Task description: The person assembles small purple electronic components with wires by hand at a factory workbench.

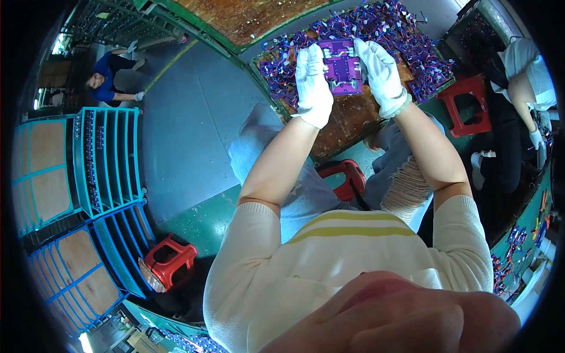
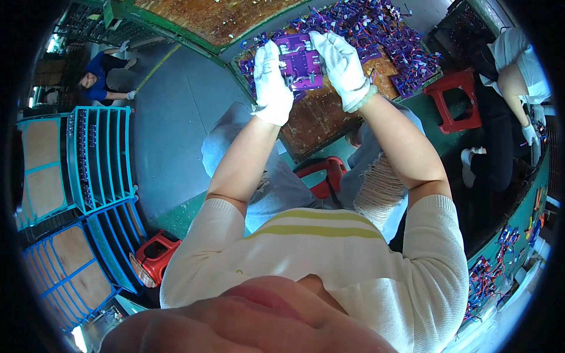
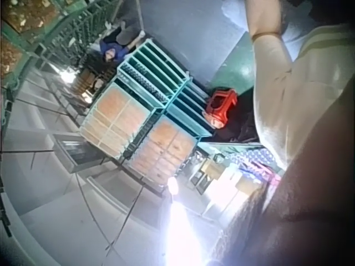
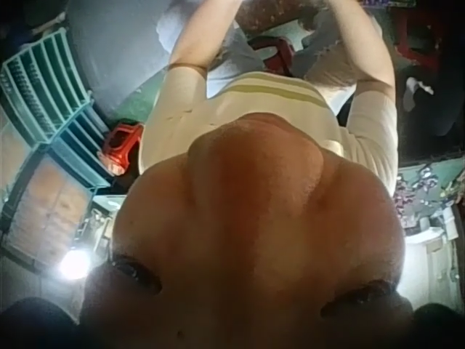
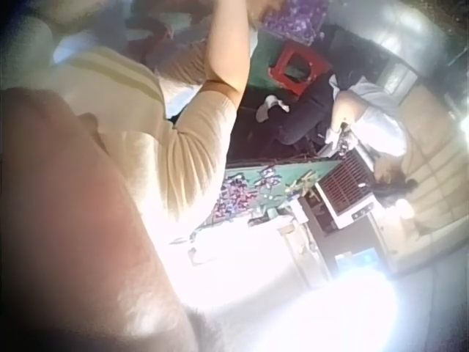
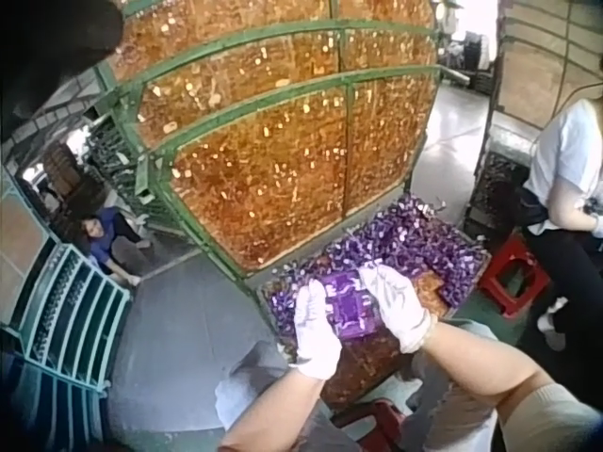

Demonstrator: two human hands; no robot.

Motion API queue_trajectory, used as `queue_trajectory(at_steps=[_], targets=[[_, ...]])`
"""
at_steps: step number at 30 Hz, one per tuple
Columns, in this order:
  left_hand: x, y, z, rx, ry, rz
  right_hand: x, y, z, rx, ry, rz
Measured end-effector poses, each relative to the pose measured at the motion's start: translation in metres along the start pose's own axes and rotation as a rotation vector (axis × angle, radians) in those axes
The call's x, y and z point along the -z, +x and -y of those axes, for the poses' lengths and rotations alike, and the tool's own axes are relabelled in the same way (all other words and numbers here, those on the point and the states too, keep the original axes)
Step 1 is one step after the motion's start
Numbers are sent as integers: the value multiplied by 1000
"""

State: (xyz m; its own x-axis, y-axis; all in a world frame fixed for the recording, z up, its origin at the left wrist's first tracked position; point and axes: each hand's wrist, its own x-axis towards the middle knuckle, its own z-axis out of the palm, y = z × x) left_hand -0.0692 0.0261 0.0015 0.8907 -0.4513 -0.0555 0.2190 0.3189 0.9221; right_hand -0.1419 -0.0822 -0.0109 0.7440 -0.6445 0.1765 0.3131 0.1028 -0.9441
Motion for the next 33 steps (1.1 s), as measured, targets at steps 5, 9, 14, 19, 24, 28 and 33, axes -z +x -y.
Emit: queue_trajectory(at_steps=[5,9,14,19,24,28,33], targets=[[9,15,13,-11,-49,55,14,8,-9,-77,-71,137],[8,15,-6,96,-238,42,-16,-7,25,-266,-332,204],[0,-3,-33,-38,244,420,10,-4,5,3,-582,109],[-2,-6,-26,43,10,498,-3,-11,34,-195,-384,19],[8,-5,-30,134,-250,501,13,-8,43,-108,-201,77],[7,-3,-32,149,-290,569,16,-8,41,-90,-184,81],[17,12,-23,118,-158,562,14,-9,42,-81,-157,115]])
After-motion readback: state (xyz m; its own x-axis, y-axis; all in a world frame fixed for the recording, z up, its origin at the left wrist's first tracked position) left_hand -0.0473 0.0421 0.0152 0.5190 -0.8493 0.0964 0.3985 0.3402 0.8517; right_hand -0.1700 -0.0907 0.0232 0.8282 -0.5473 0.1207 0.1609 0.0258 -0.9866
